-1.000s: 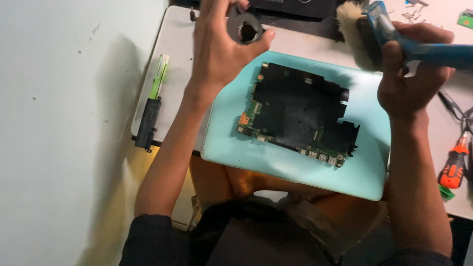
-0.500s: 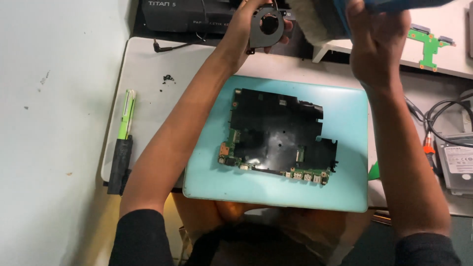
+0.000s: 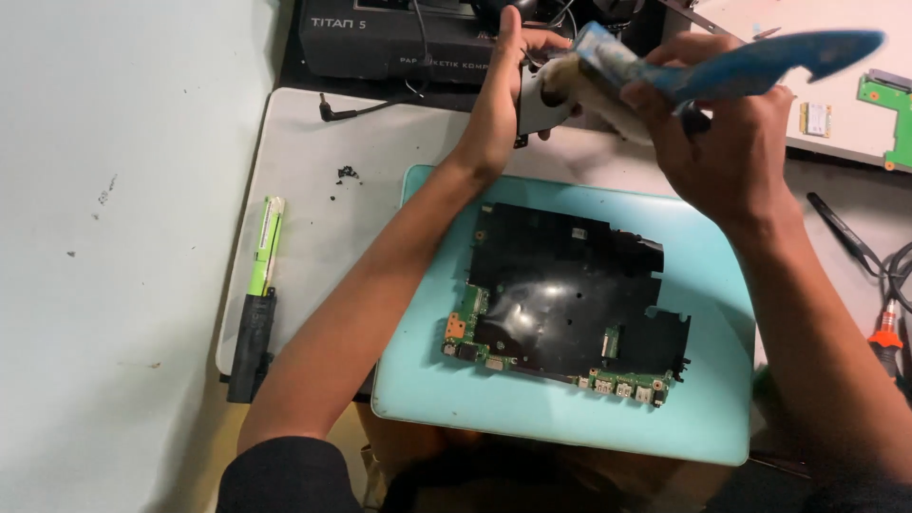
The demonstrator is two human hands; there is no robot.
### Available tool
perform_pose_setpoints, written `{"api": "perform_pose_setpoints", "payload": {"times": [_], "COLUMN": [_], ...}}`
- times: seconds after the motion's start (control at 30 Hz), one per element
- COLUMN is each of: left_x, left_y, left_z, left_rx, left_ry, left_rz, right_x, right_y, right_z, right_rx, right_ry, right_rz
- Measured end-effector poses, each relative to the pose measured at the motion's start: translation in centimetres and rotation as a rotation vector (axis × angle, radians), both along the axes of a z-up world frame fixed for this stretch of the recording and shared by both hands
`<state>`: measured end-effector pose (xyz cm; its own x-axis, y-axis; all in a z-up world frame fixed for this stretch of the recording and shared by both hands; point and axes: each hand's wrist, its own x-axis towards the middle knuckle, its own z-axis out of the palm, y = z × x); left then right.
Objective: The person uses a brush to clean dust from a green circuit board and a laptop cooling fan. They hold each component and brush the surfaces and crevices, then place the cleaned items on the workbench.
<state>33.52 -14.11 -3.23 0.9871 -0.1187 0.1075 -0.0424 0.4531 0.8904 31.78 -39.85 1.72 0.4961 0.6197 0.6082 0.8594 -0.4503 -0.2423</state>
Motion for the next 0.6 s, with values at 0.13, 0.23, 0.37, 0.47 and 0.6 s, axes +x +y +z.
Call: {"api": "perform_pose_setpoints", "payload": {"times": [0.13, 0.23, 0.37, 0.47, 0.6], "left_x": [0.0, -0.6, -0.8, 0.8, 1.8], "left_y": [-0.2, -0.3, -0.8, -0.5, -0.6], "left_z": [0.5, 1.1, 0.8, -2.7, -5.9], "left_rx": [-0.002, 0.074, -0.004, -0.057, -0.043], "left_ry": [0.12, 0.193, 0.095, 0.139, -0.021], "left_rz": [-0.104, -0.148, -0.227, -0.205, -0.09], "right_x": [0.4, 0.3, 0.1, -0.5, -1.1], "right_y": [-0.9, -1.5, -1.8, -0.6, -0.5], "right_z": [-1.5, -0.7, -1.1, 0.4, 0.0], "right_rx": [0.035, -0.037, -0.068, -0.136, -0.29], "right_ry": [0.039, 0.062, -0.035, 0.018, -0.094], "right_rz": [-0.021, -0.018, -0.121, 0.007, -0.253]}}
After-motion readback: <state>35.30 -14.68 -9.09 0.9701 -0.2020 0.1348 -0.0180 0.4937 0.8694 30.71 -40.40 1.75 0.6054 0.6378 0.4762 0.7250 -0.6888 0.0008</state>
